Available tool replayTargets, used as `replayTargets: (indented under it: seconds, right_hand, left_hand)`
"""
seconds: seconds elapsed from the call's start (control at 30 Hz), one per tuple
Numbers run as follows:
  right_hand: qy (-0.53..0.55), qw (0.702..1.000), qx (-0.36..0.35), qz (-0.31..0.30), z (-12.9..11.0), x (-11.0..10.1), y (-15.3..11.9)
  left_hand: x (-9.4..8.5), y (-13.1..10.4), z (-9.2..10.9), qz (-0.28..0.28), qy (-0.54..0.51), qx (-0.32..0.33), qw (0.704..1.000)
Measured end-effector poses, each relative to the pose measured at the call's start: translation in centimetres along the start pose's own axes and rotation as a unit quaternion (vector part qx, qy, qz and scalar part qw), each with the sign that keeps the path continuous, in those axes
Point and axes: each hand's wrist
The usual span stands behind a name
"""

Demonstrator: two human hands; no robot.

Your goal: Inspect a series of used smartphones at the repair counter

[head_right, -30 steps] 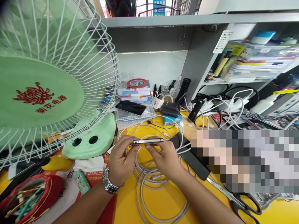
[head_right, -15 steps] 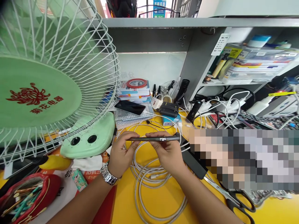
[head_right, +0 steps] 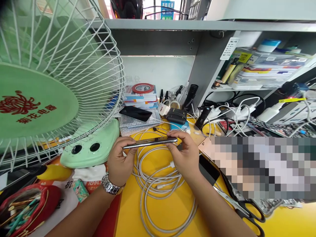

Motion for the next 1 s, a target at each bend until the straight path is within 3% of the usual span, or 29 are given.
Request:
replayTargets:
  seconds: [0.2,0.37,0.57,0.83,1.0]
  right_hand:
    - [-0.136,0.982,-0.121,-0.049,0.0,-0.5,0.2]
    - [-0.217,0.953,-0.194,-0.080,0.4,-0.4,0.0]
    - [-0.239,0.944,-0.214,-0.075,0.5,-0.4,-0.2]
    - [-0.239,0.939,-0.229,-0.092,0.1,-0.3,-0.6]
    - [-0.214,0.942,-0.243,-0.089,-0.2,-0.2,-0.9]
  left_hand:
    - [0.0,-0.2,-0.5,0.005,-0.033,0.010,0.999]
    - [0.0,-0.2,-0.2,-0.033,-0.053,0.032,0.998]
    - [0.1,-0.4,0.4,-0.088,-0.054,0.034,0.994]
    - [0.2,-0.2,0.7,-0.121,-0.026,0.061,0.990]
    - [0.2,-0.4,0.9,-0.142,-0.050,0.043,0.988]
Point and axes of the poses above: each hand's wrist, its own y-axis towards the middle knuckle, its own x-axis out of the palm, z = x × y, and after that the axes turned 13 degrees about -y, right-handed
